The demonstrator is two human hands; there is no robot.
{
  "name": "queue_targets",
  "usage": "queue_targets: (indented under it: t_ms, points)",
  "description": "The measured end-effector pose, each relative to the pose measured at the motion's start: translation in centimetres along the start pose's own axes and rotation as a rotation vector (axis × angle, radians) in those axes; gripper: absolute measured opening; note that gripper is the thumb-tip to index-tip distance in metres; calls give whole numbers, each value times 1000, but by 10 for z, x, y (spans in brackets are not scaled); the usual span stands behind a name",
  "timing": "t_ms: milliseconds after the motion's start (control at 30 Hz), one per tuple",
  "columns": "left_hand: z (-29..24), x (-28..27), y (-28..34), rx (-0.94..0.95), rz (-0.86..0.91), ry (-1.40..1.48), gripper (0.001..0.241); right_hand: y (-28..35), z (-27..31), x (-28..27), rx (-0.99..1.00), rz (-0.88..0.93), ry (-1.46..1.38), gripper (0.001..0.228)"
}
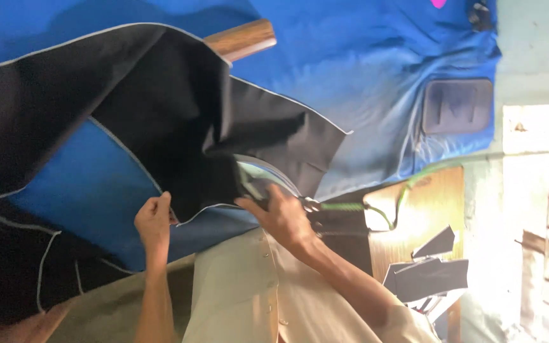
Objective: The person irons a black fabric piece on a blue-covered worktable, using a steam iron and a wooden pressing block. They repeatedly place a white cloth over the fabric while pressing seams and edges, then remove the cloth and continue ironing different sections of the garment.
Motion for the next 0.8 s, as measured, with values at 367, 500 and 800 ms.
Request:
queue_targets:
  t_ms: [367,500,800]
  points:
    - [-18,-4,7,26,-53,-58,38,21,2,7,-308,332,109,52]
    - [-4,-1,0,36,-68,-69,39,26,-16,4,-355,402,159,54]
    - [8,7,8,-115,91,-83,45,32,-91,-40,-185,749,159,59]
Point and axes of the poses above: each hand's wrist, its own y-axis away from the middle knuckle, its own x-axis out of the palm, z = x × y, the point moved 7 cm from there along -y, towards the middle knuckle, and after that the axes turned 11 degrees about -y, right-handed, at the moved point
